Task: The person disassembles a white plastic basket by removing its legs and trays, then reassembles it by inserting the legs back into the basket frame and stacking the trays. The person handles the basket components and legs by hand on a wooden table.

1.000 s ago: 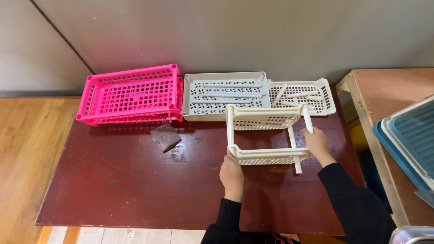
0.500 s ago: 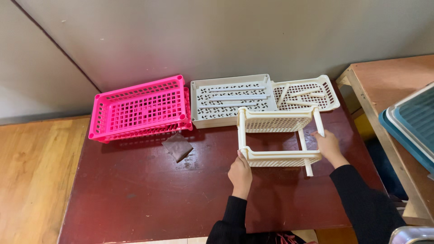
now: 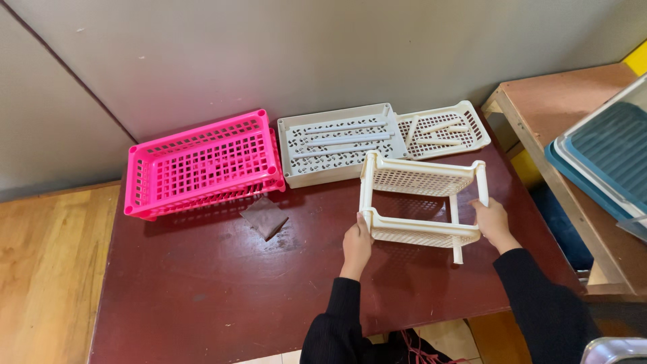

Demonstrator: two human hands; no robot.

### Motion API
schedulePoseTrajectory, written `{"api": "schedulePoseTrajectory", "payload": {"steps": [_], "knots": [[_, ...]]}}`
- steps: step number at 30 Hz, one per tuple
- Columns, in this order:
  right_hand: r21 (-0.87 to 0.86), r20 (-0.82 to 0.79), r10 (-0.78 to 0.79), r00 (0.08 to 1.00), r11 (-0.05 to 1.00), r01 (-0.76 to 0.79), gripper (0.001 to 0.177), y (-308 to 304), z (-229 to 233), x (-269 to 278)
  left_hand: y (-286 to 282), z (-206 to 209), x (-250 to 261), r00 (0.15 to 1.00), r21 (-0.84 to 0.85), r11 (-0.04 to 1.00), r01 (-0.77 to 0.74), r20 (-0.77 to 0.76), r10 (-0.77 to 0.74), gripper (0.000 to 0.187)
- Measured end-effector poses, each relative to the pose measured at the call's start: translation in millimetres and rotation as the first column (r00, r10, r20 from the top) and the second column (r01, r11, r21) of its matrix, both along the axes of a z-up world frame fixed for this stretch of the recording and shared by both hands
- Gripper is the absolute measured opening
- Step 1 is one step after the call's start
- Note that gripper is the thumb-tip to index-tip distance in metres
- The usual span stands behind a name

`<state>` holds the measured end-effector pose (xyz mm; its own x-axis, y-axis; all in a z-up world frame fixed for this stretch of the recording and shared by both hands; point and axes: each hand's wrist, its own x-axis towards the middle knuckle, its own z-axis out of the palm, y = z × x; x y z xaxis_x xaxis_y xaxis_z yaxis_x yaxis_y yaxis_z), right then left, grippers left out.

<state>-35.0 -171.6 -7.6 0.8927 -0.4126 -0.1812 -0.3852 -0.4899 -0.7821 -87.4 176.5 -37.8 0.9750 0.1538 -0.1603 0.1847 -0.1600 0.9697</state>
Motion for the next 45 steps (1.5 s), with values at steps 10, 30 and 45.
{"api": "schedulePoseTrajectory", "payload": {"steps": [10, 30, 45], "knots": [[-0.026, 0.023, -0.048, 0.999, 0.998, 0.049, 0.03, 9.0, 5.8, -18.8, 1.0, -7.5, -2.8, 0.998, -0.248, 0.968, -0.025, -0.065, 0.01, 0.066], [0.026, 0.013, -0.06, 0.998, 0.998, 0.06, 0.03, 11.6, 8.9, -15.4, -8.6, -8.7, -18.5, 0.974, 0.192, 0.969, -0.153, 0.193, 0.115, 0.064], [0.035, -0.001, -0.04, 0.999, 0.999, 0.04, 0.031, 10.5, 10.8, -17.3, -20.3, 1.1, -34.1, 0.906, 0.564, 0.722, -0.401, 0.358, 0.224, 0.055]]}}
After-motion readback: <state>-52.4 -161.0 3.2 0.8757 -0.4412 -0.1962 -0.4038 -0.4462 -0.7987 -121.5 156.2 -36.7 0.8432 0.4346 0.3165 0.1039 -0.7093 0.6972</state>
